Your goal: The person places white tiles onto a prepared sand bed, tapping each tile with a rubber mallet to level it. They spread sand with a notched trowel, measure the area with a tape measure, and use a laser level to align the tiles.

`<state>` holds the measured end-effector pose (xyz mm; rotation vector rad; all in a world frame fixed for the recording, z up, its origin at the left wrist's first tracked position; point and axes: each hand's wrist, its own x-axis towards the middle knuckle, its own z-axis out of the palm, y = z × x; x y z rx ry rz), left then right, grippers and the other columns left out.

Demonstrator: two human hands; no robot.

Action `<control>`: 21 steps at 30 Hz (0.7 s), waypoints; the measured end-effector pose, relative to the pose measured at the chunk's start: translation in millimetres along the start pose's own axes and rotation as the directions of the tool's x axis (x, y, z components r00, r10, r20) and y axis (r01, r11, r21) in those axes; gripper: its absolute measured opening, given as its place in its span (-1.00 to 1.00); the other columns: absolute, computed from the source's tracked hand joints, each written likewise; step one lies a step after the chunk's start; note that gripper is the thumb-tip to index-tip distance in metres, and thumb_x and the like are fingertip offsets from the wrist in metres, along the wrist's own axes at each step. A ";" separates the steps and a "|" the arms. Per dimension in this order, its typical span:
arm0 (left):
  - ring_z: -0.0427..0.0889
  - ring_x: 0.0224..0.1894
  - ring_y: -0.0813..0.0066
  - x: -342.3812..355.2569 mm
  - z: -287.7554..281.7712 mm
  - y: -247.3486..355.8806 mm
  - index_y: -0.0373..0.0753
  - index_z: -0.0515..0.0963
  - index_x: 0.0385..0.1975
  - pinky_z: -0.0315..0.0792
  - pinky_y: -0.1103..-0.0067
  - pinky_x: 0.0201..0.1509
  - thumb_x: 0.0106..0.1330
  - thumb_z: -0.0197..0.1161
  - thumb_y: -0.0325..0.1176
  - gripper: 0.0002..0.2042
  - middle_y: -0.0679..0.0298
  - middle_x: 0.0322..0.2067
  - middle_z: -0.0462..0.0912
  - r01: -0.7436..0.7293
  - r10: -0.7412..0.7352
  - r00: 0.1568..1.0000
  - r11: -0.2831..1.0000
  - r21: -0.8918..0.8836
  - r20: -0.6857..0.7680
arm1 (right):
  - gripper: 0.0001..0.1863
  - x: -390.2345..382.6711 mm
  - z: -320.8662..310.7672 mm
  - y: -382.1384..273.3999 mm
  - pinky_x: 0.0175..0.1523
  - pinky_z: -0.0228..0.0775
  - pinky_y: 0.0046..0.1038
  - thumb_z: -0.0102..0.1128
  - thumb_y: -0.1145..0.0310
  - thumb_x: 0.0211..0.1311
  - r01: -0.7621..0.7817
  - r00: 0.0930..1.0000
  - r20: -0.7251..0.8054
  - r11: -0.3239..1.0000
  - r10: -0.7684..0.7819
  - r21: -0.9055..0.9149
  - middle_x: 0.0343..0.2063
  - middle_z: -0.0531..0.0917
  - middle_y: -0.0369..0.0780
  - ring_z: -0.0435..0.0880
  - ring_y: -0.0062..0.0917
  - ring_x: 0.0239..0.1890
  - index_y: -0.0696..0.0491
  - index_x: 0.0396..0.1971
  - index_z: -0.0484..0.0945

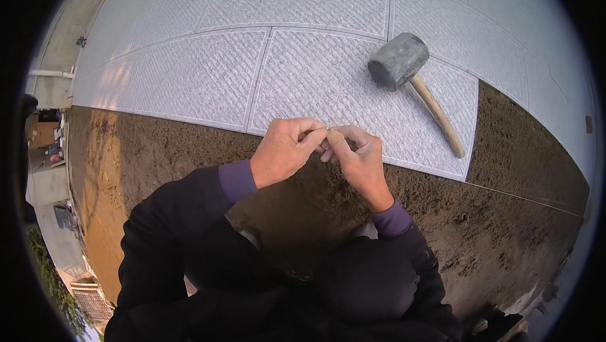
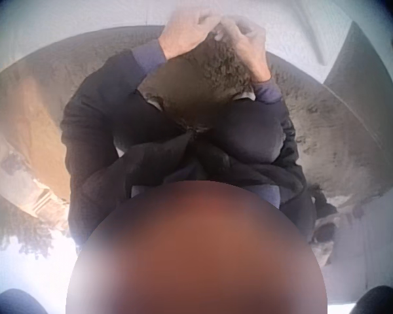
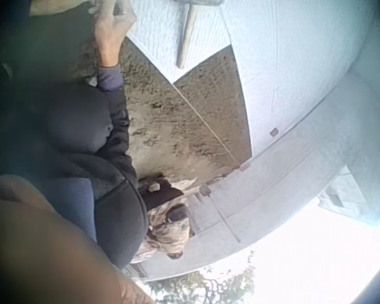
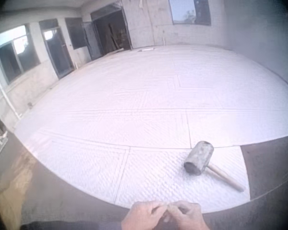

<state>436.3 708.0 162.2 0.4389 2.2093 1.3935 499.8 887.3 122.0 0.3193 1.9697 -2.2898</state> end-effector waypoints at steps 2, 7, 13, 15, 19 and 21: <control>0.71 -0.35 0.62 -0.4 1.2 -2.4 -0.43 0.69 -0.24 0.56 0.59 -0.26 0.52 0.24 -0.36 -0.77 0.22 -0.43 0.76 0.002 -0.002 1.000 1.000 -0.007 -0.015 | -0.72 -1.5 5.7 5.2 -0.32 0.52 -0.57 0.24 0.31 0.54 0.041 0.999 -0.034 0.999 -0.040 0.017 -0.40 0.77 -0.18 0.73 -0.59 -0.43 0.29 -0.15 0.69; 0.70 -0.42 0.60 0.8 7.4 -12.2 -0.41 0.66 -0.34 0.53 0.55 -0.34 0.52 0.20 -0.40 -0.78 0.21 -0.48 0.74 -0.046 0.047 0.999 0.998 0.035 -0.018 | -0.67 -5.9 7.1 9.8 -0.34 0.51 -0.58 0.25 0.25 0.54 -0.032 0.999 -0.012 0.999 0.032 0.013 -0.32 0.78 -0.18 0.76 -0.58 -0.42 0.29 -0.10 0.68; 0.67 -0.50 0.18 -3.7 -86.2 -64.5 -0.31 0.66 -0.37 0.50 0.37 -0.38 0.42 0.31 -0.38 -0.85 0.11 -0.53 0.66 -0.177 0.237 0.972 0.746 0.643 -0.007 | -0.56 -12.2 -17.3 11.6 -0.36 0.47 -0.59 0.30 0.09 0.51 -0.105 0.994 -0.048 0.988 0.100 -0.117 -0.31 0.78 -0.20 0.75 -0.60 -0.43 0.26 -0.08 0.70; 0.67 -0.44 0.09 -11.2 -127.4 -89.1 -0.30 0.66 -0.34 0.51 0.31 -0.35 0.41 0.32 -0.37 -0.87 0.10 -0.48 0.67 -0.089 0.113 0.993 0.615 0.784 0.024 | -0.61 -12.9 -25.9 14.7 -0.35 0.47 -0.59 0.28 0.14 0.52 -0.148 0.984 -0.115 0.987 0.139 -0.066 -0.32 0.78 -0.17 0.74 -0.59 -0.44 0.25 -0.10 0.71; 0.68 -0.37 0.02 -25.6 -146.7 -127.8 -0.26 0.65 -0.31 0.53 0.26 -0.32 0.41 0.30 -0.37 -0.90 0.11 -0.41 0.68 -0.187 0.152 0.981 0.571 0.799 0.121 | -0.64 -12.2 -36.7 21.5 -0.33 0.48 -0.58 0.27 0.18 0.52 -0.136 0.985 -0.108 0.990 0.132 -0.036 -0.32 0.78 -0.16 0.73 -0.60 -0.43 0.25 -0.11 0.71; 0.68 -0.35 0.00 -26.2 -143.0 -136.4 -0.24 0.63 -0.30 0.54 0.24 -0.30 0.42 0.29 -0.37 -0.90 0.11 -0.39 0.66 -0.266 0.201 0.962 0.532 0.804 0.185 | -0.64 -11.6 -39.4 22.8 -0.32 0.48 -0.58 0.26 0.18 0.53 -0.135 0.986 -0.106 0.990 0.131 -0.032 -0.31 0.78 -0.16 0.73 -0.60 -0.43 0.25 -0.12 0.71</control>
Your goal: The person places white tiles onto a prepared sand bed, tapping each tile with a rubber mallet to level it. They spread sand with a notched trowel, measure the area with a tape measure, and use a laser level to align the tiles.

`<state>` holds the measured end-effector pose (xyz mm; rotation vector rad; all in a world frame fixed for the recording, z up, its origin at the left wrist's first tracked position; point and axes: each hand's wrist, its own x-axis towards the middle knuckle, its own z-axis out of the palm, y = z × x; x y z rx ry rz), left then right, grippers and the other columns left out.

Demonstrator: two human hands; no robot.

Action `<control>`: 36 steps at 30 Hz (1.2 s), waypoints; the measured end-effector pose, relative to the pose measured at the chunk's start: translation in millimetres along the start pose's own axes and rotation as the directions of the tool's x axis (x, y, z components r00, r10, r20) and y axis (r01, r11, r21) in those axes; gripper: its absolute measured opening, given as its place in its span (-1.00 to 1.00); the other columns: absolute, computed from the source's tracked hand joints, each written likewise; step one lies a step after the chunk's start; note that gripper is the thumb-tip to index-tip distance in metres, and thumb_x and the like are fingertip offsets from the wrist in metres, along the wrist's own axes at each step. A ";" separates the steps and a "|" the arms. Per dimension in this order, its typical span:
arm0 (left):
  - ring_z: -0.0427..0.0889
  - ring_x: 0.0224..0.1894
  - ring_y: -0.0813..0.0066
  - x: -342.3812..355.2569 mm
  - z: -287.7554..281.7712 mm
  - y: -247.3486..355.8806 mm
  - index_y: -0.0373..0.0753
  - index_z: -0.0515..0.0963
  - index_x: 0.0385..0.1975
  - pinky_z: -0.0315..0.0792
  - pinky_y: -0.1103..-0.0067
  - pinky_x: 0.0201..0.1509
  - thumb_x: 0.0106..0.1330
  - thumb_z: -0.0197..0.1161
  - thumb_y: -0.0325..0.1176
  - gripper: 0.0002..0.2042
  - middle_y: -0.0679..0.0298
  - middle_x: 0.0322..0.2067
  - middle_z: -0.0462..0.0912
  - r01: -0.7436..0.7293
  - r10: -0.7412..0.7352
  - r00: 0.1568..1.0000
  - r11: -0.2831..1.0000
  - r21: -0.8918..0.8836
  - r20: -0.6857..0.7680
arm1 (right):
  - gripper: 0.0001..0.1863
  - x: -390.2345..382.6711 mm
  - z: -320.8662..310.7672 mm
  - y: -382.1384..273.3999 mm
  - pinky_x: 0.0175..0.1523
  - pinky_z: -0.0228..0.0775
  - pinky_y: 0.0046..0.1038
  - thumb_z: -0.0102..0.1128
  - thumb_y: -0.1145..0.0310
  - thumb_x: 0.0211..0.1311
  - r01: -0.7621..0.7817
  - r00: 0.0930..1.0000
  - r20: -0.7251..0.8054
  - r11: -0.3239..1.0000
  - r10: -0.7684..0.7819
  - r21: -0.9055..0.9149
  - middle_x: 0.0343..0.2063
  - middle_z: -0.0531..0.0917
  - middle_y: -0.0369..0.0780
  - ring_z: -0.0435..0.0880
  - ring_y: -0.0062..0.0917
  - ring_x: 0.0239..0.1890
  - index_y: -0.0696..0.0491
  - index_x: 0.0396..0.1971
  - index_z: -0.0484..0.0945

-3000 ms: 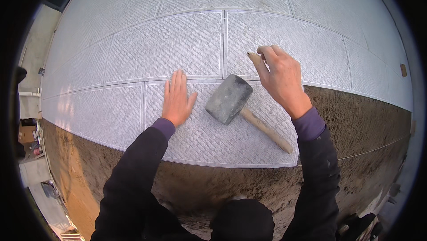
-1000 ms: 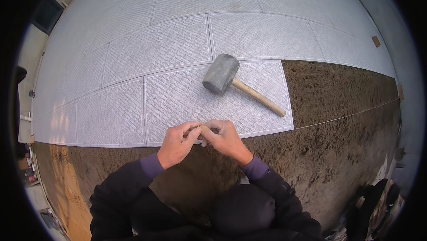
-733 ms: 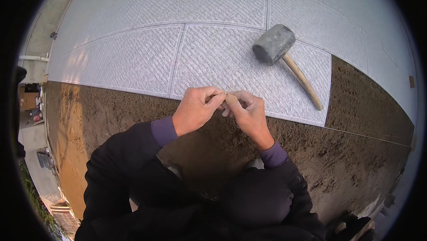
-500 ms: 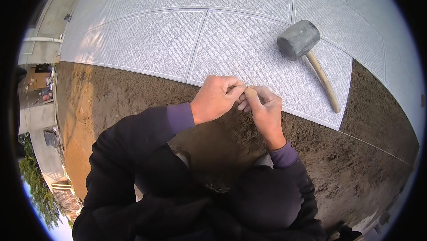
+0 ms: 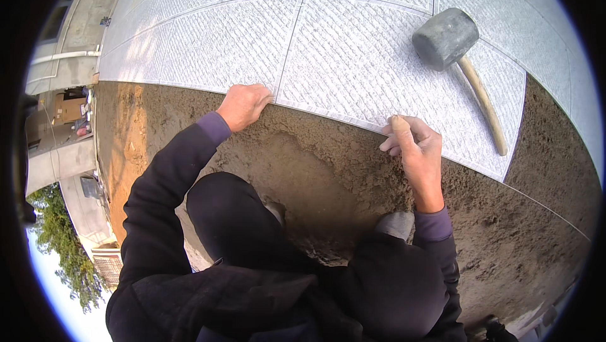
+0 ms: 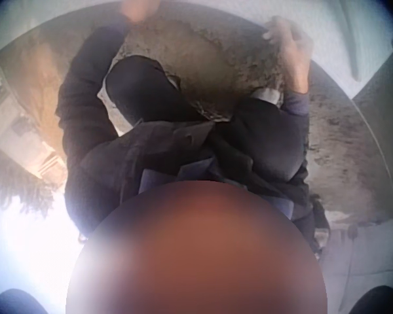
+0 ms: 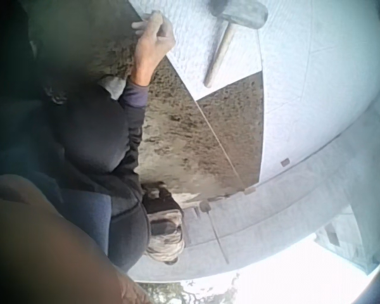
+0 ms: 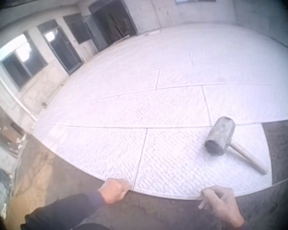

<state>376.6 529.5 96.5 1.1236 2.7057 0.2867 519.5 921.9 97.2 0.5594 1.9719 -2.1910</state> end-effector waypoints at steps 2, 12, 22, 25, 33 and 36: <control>0.67 -0.38 0.00 1.7 4.6 0.8 -0.23 0.58 -0.32 0.53 0.23 -0.32 0.42 0.28 -0.36 -0.90 0.11 -0.42 0.62 0.007 -0.009 0.999 0.998 0.063 0.030 | -0.64 0.7 -1.6 -0.5 -0.32 0.48 -0.58 0.25 0.18 0.53 0.010 1.000 0.002 1.000 -0.010 0.022 -0.31 0.78 -0.17 0.73 -0.60 -0.43 0.25 -0.13 0.71; 0.64 -0.45 0.13 6.5 1.4 9.2 -0.27 0.45 -0.41 0.53 0.29 -0.37 0.14 0.25 -0.52 -0.90 0.10 -0.46 0.50 -0.314 0.256 0.944 0.895 0.319 0.210 | -0.61 4.4 -20.2 -7.1 -0.33 0.48 -0.58 0.26 0.16 0.53 0.082 0.994 -0.070 0.996 -0.084 -0.035 -0.32 0.78 -0.15 0.73 -0.59 -0.44 0.26 -0.09 0.70; 0.62 -0.46 0.20 21.6 -5.4 14.4 -0.32 0.47 -0.40 0.53 0.35 -0.37 0.14 0.23 -0.49 -0.90 0.11 -0.49 0.51 -0.517 0.366 0.842 0.758 0.398 0.397 | -0.56 58.8 -153.7 -51.6 -0.09 0.59 -0.48 0.21 0.10 0.57 0.095 0.775 -0.326 0.609 -0.542 -0.787 -0.24 0.81 -0.15 0.78 -0.56 -0.25 0.20 0.07 0.72; 0.64 -0.46 0.21 21.2 -3.6 15.0 -0.32 0.47 -0.40 0.53 0.35 -0.38 0.15 0.22 -0.48 -0.90 0.11 -0.49 0.51 -0.558 0.392 0.816 0.728 0.398 0.425 | -0.53 76.8 -175.9 -50.3 0.05 0.63 -0.31 0.24 0.02 0.50 0.077 0.738 -0.106 0.239 -0.667 -0.968 -0.10 0.81 -0.11 0.80 -0.32 -0.03 0.11 0.11 0.70; 0.67 -0.47 0.22 16.5 3.8 27.5 -0.33 0.49 -0.38 0.56 0.36 -0.39 0.14 0.23 -0.49 -0.90 0.09 -0.47 0.54 -0.421 0.266 0.887 0.800 0.427 0.378 | -0.45 105.2 -158.8 -37.6 -0.14 0.60 -0.28 0.37 -0.05 0.37 0.206 0.870 0.089 0.194 -0.486 -0.959 -0.20 0.77 -0.05 0.78 -0.30 -0.24 0.15 0.05 0.68; 0.68 -0.43 0.21 7.7 5.4 27.2 -0.29 0.49 -0.36 0.55 0.35 -0.34 0.13 0.24 -0.48 -0.88 0.10 -0.45 0.55 -0.371 0.246 0.915 0.827 0.422 0.321 | -0.58 105.4 -137.0 -41.7 -0.35 0.52 -0.29 0.35 0.03 0.40 0.229 0.885 0.081 0.277 -0.458 -0.933 -0.55 0.71 -0.10 0.69 -0.33 -0.54 0.17 -0.30 0.70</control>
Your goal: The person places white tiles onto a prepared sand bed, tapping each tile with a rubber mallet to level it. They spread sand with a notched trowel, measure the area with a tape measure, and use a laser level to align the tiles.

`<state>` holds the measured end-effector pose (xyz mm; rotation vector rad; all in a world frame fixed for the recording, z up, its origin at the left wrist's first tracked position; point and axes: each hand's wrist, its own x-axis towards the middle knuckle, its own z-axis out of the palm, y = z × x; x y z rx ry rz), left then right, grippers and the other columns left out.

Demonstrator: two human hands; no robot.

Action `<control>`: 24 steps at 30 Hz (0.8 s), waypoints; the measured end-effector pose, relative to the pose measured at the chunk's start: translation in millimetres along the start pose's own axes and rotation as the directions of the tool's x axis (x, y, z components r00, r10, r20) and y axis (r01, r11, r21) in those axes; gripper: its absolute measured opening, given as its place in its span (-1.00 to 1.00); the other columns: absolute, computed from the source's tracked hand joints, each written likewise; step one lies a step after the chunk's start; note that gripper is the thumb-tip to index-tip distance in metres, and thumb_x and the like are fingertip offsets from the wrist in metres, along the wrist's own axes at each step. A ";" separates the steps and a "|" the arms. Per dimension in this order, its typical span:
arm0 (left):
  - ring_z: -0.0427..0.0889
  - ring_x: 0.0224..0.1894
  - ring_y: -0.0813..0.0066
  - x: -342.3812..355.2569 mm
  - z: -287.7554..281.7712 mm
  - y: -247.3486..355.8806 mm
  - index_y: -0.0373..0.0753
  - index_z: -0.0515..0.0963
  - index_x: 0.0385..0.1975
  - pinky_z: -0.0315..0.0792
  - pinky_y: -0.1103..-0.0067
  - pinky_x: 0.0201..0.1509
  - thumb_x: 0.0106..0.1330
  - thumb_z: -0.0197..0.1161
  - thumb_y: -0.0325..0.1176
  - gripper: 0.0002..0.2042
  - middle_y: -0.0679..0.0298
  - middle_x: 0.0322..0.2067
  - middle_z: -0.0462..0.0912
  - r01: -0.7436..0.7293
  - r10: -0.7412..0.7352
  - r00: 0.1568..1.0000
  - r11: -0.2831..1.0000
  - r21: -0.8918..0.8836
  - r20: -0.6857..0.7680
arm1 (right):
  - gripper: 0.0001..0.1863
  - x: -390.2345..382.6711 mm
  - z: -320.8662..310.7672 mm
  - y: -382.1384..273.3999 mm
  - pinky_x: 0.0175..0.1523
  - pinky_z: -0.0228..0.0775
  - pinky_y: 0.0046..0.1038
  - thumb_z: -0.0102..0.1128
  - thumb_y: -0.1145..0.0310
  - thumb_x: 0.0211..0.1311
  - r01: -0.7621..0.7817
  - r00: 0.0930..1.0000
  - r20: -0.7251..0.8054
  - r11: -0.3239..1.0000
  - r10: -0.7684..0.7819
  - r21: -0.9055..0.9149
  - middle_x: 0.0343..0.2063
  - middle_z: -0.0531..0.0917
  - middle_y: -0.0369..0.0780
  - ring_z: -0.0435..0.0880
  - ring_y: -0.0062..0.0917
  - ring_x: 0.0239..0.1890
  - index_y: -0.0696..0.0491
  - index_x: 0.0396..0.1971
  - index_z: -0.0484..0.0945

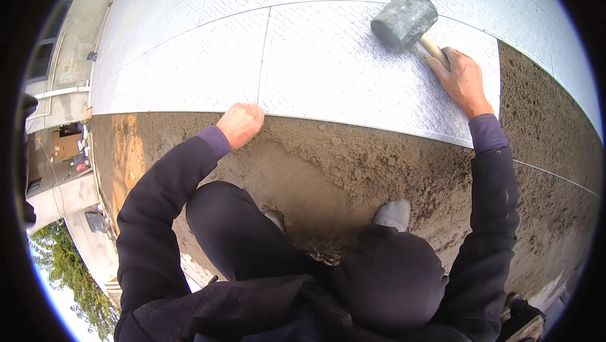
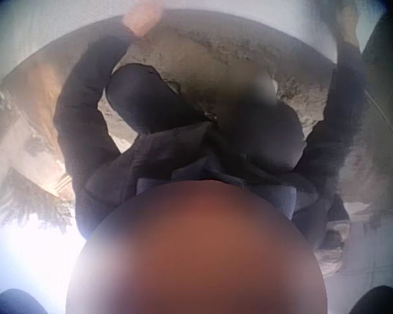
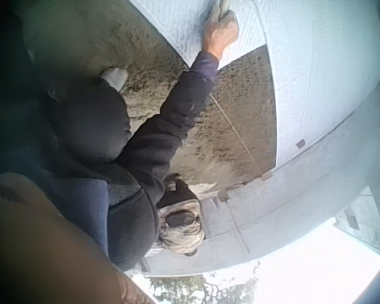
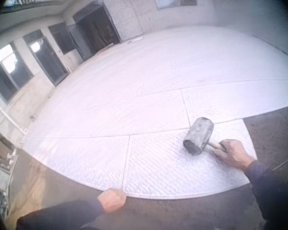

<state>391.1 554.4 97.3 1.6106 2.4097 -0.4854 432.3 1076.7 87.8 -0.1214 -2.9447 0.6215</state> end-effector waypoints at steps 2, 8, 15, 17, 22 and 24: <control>0.70 -0.31 0.10 -1.6 6.1 0.7 -0.32 0.54 -0.35 0.57 0.28 -0.24 0.13 0.24 -0.54 -0.90 0.05 -0.40 0.61 0.054 -0.056 0.997 0.998 -0.037 -0.050 | -0.55 -9.6 -2.5 -9.1 -0.41 0.49 -0.24 0.33 0.04 0.42 -0.038 0.999 0.007 0.997 0.037 0.062 -0.61 0.67 -0.07 0.65 -0.31 -0.59 0.19 -0.38 0.68; 0.69 -0.29 0.05 0.6 -6.1 -1.6 -0.39 0.50 -0.05 0.57 0.27 -0.22 0.15 0.23 -0.55 -0.67 0.02 -0.32 0.58 0.171 -0.171 0.985 0.984 -0.053 0.012 | -0.54 -164.9 -25.6 -52.7 -0.48 0.33 -0.37 0.27 0.09 0.50 -0.198 0.956 -0.044 0.746 0.291 0.636 -0.68 0.50 -0.18 0.45 -0.57 -0.61 0.23 -0.42 0.59; 0.43 0.36 -0.08 101.5 -78.9 19.7 -0.46 0.31 0.40 0.38 0.20 0.38 0.48 0.16 -0.38 -0.47 -0.15 0.30 0.44 0.042 -0.095 0.956 0.981 -0.190 -0.277 | -0.57 -318.5 -40.0 -87.8 -0.45 0.31 -0.33 0.17 0.18 0.57 -0.534 0.772 0.156 0.497 0.616 0.683 -0.67 0.36 -0.16 0.31 -0.61 -0.55 0.23 -0.44 0.46; 0.13 0.58 -0.02 161.8 -85.3 47.2 -0.44 0.21 0.47 0.09 0.17 0.60 0.54 0.13 -0.28 -0.41 -0.10 0.51 0.21 -0.009 -0.061 0.950 0.974 -0.225 -0.305 | -0.57 -337.7 -39.6 -86.1 -0.43 0.31 -0.32 0.15 0.17 0.58 -0.632 0.685 0.253 0.385 0.684 0.672 -0.66 0.37 -0.13 0.32 -0.58 -0.55 0.23 -0.43 0.46; -0.16 0.68 0.11 253.4 -77.6 91.9 -0.41 0.05 0.56 -0.25 0.16 0.71 0.58 0.04 -0.16 -0.32 -0.04 0.61 -0.03 0.058 -0.148 0.947 0.951 -0.303 -0.285 | -0.54 -353.3 -33.2 -79.4 -0.42 0.32 -0.28 0.10 0.15 0.61 -0.610 0.699 0.225 0.402 0.679 0.683 -0.65 0.42 -0.09 0.34 -0.51 -0.56 0.24 -0.42 0.47; -0.18 0.69 0.13 263.3 -73.6 92.9 -0.42 0.03 0.57 -0.29 0.17 0.71 0.59 0.00 -0.15 -0.32 -0.04 0.62 -0.05 0.112 -0.199 0.949 0.937 -0.330 -0.243 | -0.53 -346.8 -27.0 -76.6 -0.42 0.32 -0.27 0.11 0.14 0.61 -0.615 0.689 0.243 0.373 0.683 0.695 -0.66 0.41 -0.08 0.33 -0.50 -0.56 0.25 -0.42 0.48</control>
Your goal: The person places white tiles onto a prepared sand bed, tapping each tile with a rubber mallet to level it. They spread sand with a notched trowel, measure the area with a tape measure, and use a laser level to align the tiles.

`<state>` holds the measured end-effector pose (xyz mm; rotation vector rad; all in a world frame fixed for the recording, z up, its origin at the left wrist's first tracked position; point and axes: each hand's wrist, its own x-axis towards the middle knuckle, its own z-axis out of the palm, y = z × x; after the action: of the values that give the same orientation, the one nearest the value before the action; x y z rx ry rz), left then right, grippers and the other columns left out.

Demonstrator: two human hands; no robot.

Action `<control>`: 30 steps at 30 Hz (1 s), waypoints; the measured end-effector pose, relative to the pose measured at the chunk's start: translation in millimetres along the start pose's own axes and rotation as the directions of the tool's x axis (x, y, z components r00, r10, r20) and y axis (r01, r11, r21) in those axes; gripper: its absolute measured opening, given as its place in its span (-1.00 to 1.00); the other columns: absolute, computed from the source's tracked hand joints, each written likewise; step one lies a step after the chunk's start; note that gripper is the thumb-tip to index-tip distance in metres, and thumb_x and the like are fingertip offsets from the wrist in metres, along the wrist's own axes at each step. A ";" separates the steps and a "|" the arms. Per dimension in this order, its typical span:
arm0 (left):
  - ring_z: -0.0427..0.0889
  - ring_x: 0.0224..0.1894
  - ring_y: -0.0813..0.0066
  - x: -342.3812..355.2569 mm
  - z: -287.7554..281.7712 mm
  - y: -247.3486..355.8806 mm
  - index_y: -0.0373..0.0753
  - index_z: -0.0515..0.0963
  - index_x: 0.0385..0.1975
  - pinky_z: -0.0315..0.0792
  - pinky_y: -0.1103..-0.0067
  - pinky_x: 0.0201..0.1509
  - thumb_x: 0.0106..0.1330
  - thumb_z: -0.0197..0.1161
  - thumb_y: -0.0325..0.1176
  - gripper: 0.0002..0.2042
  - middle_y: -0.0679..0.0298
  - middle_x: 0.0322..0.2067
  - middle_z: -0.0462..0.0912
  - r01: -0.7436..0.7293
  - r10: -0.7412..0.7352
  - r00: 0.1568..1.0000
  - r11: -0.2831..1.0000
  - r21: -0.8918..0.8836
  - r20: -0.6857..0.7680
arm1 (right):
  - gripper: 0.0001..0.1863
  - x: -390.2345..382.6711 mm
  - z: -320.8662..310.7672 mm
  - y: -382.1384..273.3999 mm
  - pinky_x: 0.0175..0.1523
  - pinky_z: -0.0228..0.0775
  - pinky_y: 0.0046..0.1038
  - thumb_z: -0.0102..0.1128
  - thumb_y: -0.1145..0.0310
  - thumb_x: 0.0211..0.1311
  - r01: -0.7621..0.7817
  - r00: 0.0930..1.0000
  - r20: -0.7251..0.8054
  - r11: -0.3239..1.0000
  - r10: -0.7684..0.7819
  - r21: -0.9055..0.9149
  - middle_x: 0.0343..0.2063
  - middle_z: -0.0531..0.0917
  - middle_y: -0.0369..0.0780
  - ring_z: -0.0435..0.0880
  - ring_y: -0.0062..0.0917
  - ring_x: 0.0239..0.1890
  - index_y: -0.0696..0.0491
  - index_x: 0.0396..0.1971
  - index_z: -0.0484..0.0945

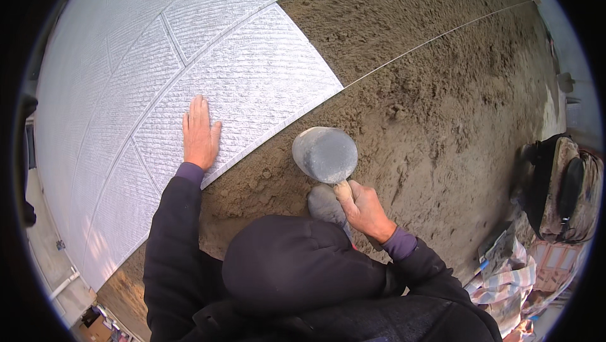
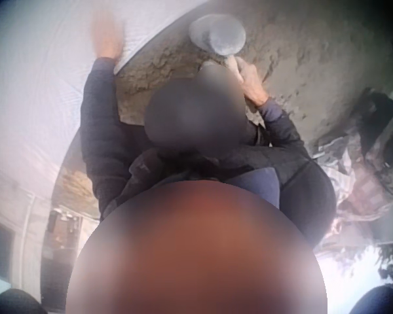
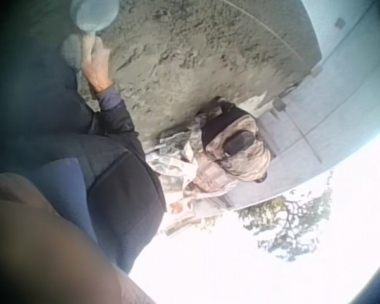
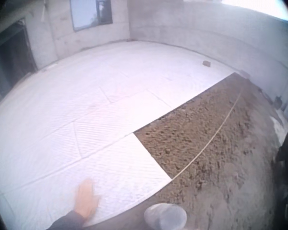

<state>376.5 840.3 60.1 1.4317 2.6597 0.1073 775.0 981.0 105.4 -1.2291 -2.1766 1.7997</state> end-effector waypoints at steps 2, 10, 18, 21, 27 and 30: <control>-0.18 0.69 0.14 0.4 1.6 -3.9 -0.41 0.02 0.57 -0.28 0.15 0.71 0.60 -0.03 -0.20 -0.34 0.00 0.63 -0.06 -0.009 0.009 1.000 1.000 -0.011 0.004 | -0.53 13.7 9.0 0.0 -0.44 0.32 -0.25 0.13 0.14 0.60 0.031 0.999 -0.026 0.999 -0.032 -0.042 -0.67 0.39 -0.03 0.31 -0.48 -0.59 0.26 -0.42 0.48; -0.14 0.69 0.14 0.9 8.5 -12.2 -0.43 0.07 0.56 -0.26 0.14 0.71 0.57 -0.01 -0.24 -0.36 0.00 0.62 -0.01 -0.055 0.053 0.997 0.998 -0.026 -0.056 | -0.58 37.5 21.0 -3.5 -0.44 0.37 -0.19 0.18 0.21 0.55 0.066 0.997 -0.039 0.993 -0.070 -0.103 -0.61 0.48 0.11 0.50 0.00 -0.59 0.25 -0.43 0.48; -0.13 0.68 0.15 -1.5 12.6 -15.7 -0.41 0.06 0.56 -0.24 0.13 0.71 0.58 -0.05 -0.23 -0.36 0.01 0.62 -0.01 -0.075 0.077 0.992 0.997 0.018 -0.100 | -0.60 42.7 25.1 0.0 -0.44 0.37 -0.18 0.19 0.24 0.54 0.072 0.996 -0.032 0.989 -0.077 -0.131 -0.59 0.49 0.13 0.55 0.09 -0.54 0.25 -0.44 0.47; -0.13 0.68 0.16 -1.1 12.0 -14.6 -0.39 0.06 0.57 -0.24 0.14 0.71 0.59 -0.06 -0.22 -0.37 0.02 0.62 -0.02 -0.065 0.066 0.993 0.998 0.013 -0.102 | -0.62 46.3 25.1 0.9 -0.44 0.37 -0.17 0.20 0.26 0.53 0.057 0.998 -0.031 0.989 -0.062 -0.137 -0.59 0.50 0.12 0.57 0.11 -0.51 0.25 -0.44 0.48; -0.14 0.69 0.13 -0.4 15.1 -16.7 -0.38 0.05 0.58 -0.26 0.16 0.71 0.60 -0.08 -0.19 -0.36 0.02 0.62 -0.02 -0.052 0.053 0.995 0.998 0.025 -0.084 | -0.62 26.9 10.3 -6.3 -0.45 0.38 -0.21 0.25 0.25 0.50 0.186 0.983 0.033 0.957 -0.183 -0.222 -0.63 0.50 0.06 0.52 -0.09 -0.61 0.25 -0.43 0.48; -0.17 0.69 0.15 0.5 15.2 -17.7 -0.38 0.04 0.58 -0.28 0.18 0.72 0.61 -0.11 -0.15 -0.35 0.02 0.63 -0.05 -0.054 0.058 0.995 0.998 0.043 -0.078 | -0.61 19.9 8.4 -17.5 -0.44 0.39 -0.25 0.26 0.24 0.51 0.047 0.995 0.095 0.984 -0.032 -0.169 -0.64 0.50 0.04 0.50 -0.21 -0.63 0.25 -0.42 0.49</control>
<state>363.7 831.0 42.9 1.5464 2.7002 0.1178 748.0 986.2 109.2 -1.1445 -2.4336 1.7176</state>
